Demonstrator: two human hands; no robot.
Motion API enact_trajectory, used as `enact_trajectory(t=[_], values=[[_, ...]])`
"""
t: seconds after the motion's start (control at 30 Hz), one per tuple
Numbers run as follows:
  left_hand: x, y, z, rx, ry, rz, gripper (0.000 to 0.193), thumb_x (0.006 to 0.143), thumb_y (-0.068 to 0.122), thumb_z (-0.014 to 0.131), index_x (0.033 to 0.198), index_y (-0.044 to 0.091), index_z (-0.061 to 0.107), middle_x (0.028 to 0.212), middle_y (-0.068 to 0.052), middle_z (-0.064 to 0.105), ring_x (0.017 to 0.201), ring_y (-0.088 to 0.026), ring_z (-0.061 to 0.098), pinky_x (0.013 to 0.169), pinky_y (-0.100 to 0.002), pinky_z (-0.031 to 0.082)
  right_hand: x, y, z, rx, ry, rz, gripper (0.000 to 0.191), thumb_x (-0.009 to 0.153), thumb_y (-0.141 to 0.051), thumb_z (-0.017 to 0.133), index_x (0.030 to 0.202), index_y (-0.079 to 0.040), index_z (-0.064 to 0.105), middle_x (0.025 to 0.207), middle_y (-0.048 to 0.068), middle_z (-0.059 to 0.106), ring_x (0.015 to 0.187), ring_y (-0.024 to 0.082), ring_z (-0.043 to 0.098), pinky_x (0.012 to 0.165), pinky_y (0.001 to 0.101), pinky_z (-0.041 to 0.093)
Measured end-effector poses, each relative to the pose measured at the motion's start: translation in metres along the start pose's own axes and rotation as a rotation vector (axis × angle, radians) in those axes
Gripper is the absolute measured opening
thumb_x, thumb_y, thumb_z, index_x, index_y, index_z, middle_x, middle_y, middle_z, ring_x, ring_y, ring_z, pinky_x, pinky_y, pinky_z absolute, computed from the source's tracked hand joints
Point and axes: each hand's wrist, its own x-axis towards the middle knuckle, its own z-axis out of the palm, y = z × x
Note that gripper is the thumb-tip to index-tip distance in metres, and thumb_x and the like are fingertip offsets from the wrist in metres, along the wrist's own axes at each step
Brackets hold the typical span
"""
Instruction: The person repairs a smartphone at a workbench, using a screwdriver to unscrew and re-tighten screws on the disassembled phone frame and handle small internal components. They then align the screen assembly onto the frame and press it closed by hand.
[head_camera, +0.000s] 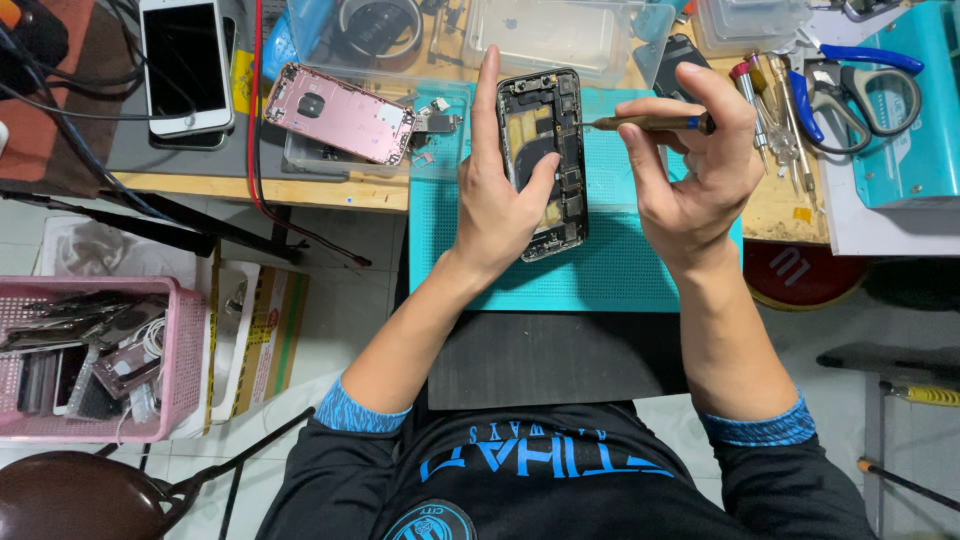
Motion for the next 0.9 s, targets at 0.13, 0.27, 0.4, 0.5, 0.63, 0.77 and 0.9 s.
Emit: enact_trajectory(t=[0.13, 0.27, 0.4, 0.5, 0.63, 0.77, 0.9], values=[[-0.001, -0.004, -0.001, -0.19, 0.043, -0.091, 0.093, 0.091, -0.008, 0.07, 0.165, 0.006, 0.016, 0.159, -0.015, 0.045, 0.133, -0.022, 0.064, 0.113, -0.034, 0.055, 0.001, -0.003, 0.003, -0.027, 0.012, -0.004, 0.051, 0.112, 0.016, 0.072, 0.147, -0.001, 0.038, 0.115, 0.02, 0.071, 0.106, 0.024, 0.077, 0.087, 0.0297, 0.068], [0.006, -0.019, -0.003, -0.499, 0.011, -0.393, 0.04, 0.094, -0.006, 0.072, 0.132, -0.005, 0.059, 0.12, -0.014, 0.073, 0.106, -0.019, 0.072, 0.095, -0.034, 0.06, 0.003, -0.003, 0.008, -0.056, 0.028, -0.037, 0.054, 0.109, 0.015, 0.074, 0.148, 0.001, 0.039, 0.113, 0.022, 0.07, 0.105, 0.026, 0.077, 0.084, 0.029, 0.067], [0.001, -0.035, -0.001, -0.692, 0.069, -0.505, 0.029, 0.095, -0.003, 0.067, 0.123, -0.005, 0.062, 0.112, -0.01, 0.074, 0.099, -0.018, 0.071, 0.089, -0.034, 0.06, -0.003, 0.004, 0.009, -0.124, -0.015, -0.02, 0.045, 0.109, 0.011, 0.077, 0.141, 0.001, 0.047, 0.108, 0.017, 0.076, 0.1, 0.022, 0.079, 0.084, 0.0268, 0.065], [0.006, -0.019, -0.005, -0.575, 0.032, -0.387, 0.027, 0.099, -0.001, 0.063, 0.126, -0.004, 0.063, 0.116, -0.01, 0.075, 0.105, -0.017, 0.072, 0.095, -0.033, 0.059, 0.009, -0.011, 0.01, -0.137, -0.038, 0.001, 0.032, 0.108, 0.01, 0.076, 0.127, 0.002, 0.052, 0.108, 0.015, 0.076, 0.101, 0.022, 0.08, 0.088, 0.0272, 0.064], [0.016, 0.06, -0.031, -0.356, 0.015, -0.303, 0.026, 0.1, -0.001, 0.059, 0.126, -0.004, 0.064, 0.116, -0.01, 0.077, 0.108, -0.016, 0.073, 0.099, -0.031, 0.058, 0.055, -0.08, -0.023, -0.145, -0.069, -0.028, 0.024, 0.107, 0.011, 0.075, 0.119, 0.004, 0.055, 0.107, 0.015, 0.076, 0.102, 0.022, 0.08, 0.091, 0.0272, 0.064], [0.004, 0.062, -0.018, -0.424, 0.01, -0.268, 0.025, 0.102, -0.002, 0.058, 0.126, -0.004, 0.064, 0.117, -0.011, 0.076, 0.109, -0.017, 0.073, 0.099, -0.032, 0.058, 0.043, -0.089, -0.021, -0.132, -0.07, -0.018, 0.024, 0.108, 0.011, 0.075, 0.118, 0.004, 0.055, 0.107, 0.015, 0.076, 0.103, 0.022, 0.079, 0.091, 0.0275, 0.064], [-0.015, 0.049, -0.007, -0.454, 0.026, -0.301, 0.025, 0.102, -0.003, 0.055, 0.127, -0.005, 0.062, 0.116, -0.012, 0.075, 0.104, -0.019, 0.075, 0.094, -0.034, 0.061, 0.023, -0.082, -0.025, -0.125, -0.043, -0.014, 0.024, 0.108, 0.011, 0.075, 0.118, 0.003, 0.054, 0.105, 0.015, 0.076, 0.102, 0.022, 0.08, 0.09, 0.0271, 0.064]])
